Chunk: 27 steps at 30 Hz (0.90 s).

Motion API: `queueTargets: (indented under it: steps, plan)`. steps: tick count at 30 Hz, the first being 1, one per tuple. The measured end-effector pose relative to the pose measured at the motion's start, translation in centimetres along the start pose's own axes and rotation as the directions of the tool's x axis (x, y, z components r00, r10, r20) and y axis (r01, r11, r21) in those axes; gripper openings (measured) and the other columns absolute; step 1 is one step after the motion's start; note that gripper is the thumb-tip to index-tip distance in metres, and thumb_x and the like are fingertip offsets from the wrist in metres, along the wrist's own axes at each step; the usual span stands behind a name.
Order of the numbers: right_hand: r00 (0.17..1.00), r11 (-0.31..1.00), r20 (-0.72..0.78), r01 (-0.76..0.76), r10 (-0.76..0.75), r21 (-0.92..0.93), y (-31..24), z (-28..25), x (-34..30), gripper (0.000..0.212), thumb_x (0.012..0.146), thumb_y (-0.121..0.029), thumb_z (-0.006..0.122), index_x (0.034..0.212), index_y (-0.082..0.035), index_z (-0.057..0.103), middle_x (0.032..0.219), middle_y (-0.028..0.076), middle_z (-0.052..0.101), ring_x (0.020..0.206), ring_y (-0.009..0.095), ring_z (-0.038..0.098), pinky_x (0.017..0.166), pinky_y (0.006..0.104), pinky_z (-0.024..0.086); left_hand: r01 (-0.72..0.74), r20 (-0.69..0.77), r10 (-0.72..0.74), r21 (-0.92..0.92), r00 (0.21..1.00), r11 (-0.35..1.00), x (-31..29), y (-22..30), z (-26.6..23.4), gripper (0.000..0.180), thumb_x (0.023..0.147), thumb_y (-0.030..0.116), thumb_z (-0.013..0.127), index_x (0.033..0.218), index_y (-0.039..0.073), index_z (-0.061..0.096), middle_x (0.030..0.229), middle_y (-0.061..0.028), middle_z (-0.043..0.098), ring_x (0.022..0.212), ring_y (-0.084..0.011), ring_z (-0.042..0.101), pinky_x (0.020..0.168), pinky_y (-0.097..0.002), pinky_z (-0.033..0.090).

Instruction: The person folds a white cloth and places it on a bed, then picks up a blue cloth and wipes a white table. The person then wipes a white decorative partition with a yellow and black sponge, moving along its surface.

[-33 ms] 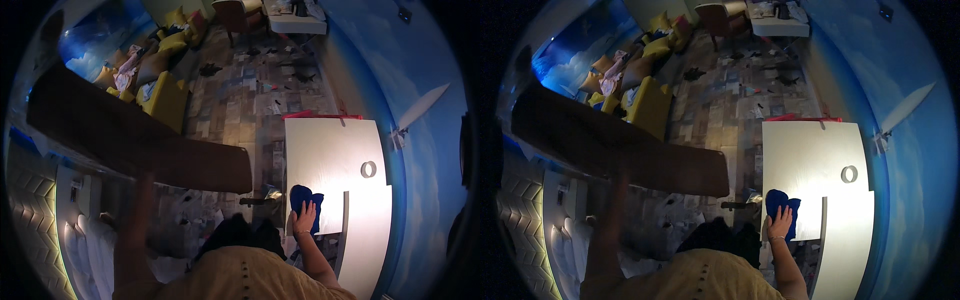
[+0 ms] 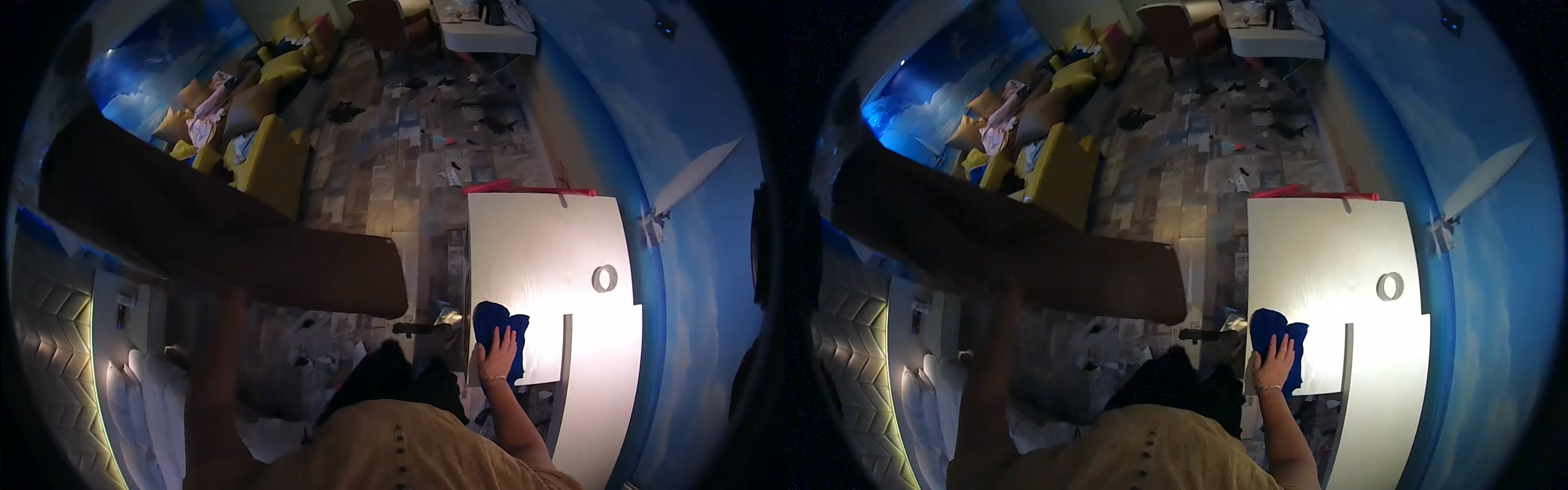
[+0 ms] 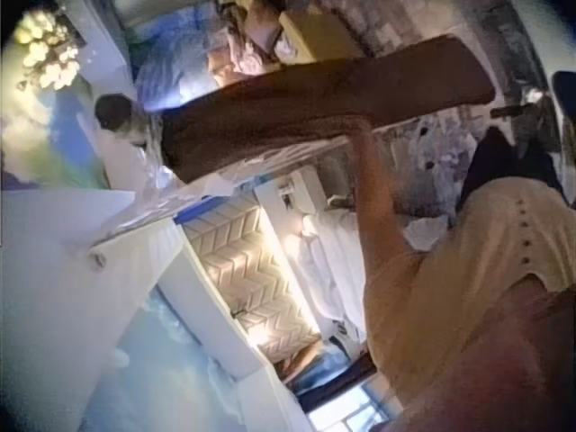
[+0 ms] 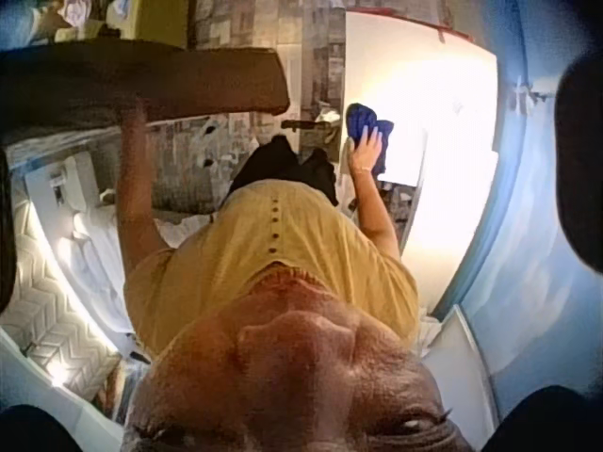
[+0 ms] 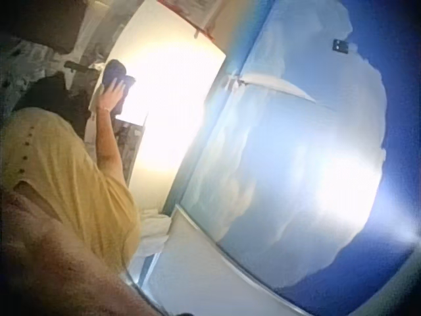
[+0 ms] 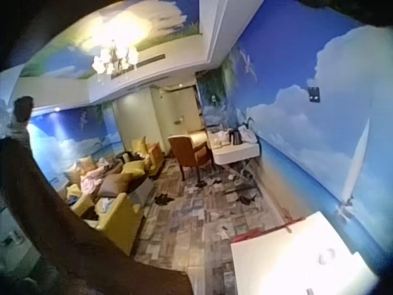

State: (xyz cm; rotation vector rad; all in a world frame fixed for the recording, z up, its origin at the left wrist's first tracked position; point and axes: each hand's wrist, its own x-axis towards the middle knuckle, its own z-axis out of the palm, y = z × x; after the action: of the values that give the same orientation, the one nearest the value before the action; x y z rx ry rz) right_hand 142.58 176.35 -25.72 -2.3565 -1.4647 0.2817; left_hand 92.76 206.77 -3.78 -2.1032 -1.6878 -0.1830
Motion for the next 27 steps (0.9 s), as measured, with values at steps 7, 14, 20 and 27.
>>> queueTargets:
  steps: [7, 14, 20, 27]
  plan:
    - [0.990, 0.993, -0.090, 0.110, -0.107, 0.030, -3.8, 3.1, 7.3, 0.054, 0.082, -0.019, 0.058, 0.132, -0.008, 0.043, 0.143, 0.018, 0.032, 0.133, 0.038, 0.027, 0.107, 0.0487, 0.022, 0.262, 0.140, -0.302, 0.246, 0.943, 0.933, -1.5, -11.6, -2.2, 0.050, 0.090, 0.025, 0.048, 0.134, 0.005, 0.036, 0.136, -0.0161, 0.038, 0.128, -0.0319, 0.030, 0.103, -0.0466, 0.028]
    - [0.984, 0.974, -0.177, 0.067, -0.028, 0.218, -7.2, 5.4, 15.0, 0.035, 0.075, -0.002, 0.055, 0.109, -0.008, 0.060, 0.113, 0.014, 0.056, 0.109, 0.034, 0.049, 0.093, 0.0421, 0.039, 0.364, 0.227, -0.440, 0.309, 0.869, 0.879, 0.6, -15.1, 1.2, 0.048, 0.090, 0.029, 0.047, 0.130, 0.005, 0.038, 0.132, -0.0159, 0.041, 0.124, -0.0315, 0.035, 0.100, -0.0459, 0.032]
    - [0.915, 0.612, 0.065, -0.318, 0.399, 0.724, -14.8, 9.1, 20.8, 0.025, 0.089, -0.012, 0.052, 0.112, -0.002, 0.060, 0.110, 0.012, 0.061, 0.099, 0.023, 0.058, 0.085, 0.0326, 0.045, 0.441, 0.290, -0.509, 0.269, 0.811, 0.856, 3.5, -14.5, 5.5, 0.047, 0.090, 0.033, 0.046, 0.128, 0.005, 0.040, 0.129, -0.0158, 0.044, 0.120, -0.0312, 0.038, 0.097, -0.0452, 0.035]
    - [0.885, 0.283, 0.337, -0.429, 0.320, 0.858, -25.0, 15.8, 33.6, 0.030, 0.087, -0.014, 0.057, 0.114, 0.000, 0.059, 0.104, 0.007, 0.061, 0.093, 0.018, 0.056, 0.084, 0.0327, 0.044, 0.562, 0.356, -0.466, -0.247, 0.810, 0.789, 11.6, -5.4, 14.7, 0.047, 0.090, 0.037, 0.045, 0.125, 0.006, 0.042, 0.125, -0.0157, 0.047, 0.116, -0.0309, 0.043, 0.093, -0.0445, 0.038]
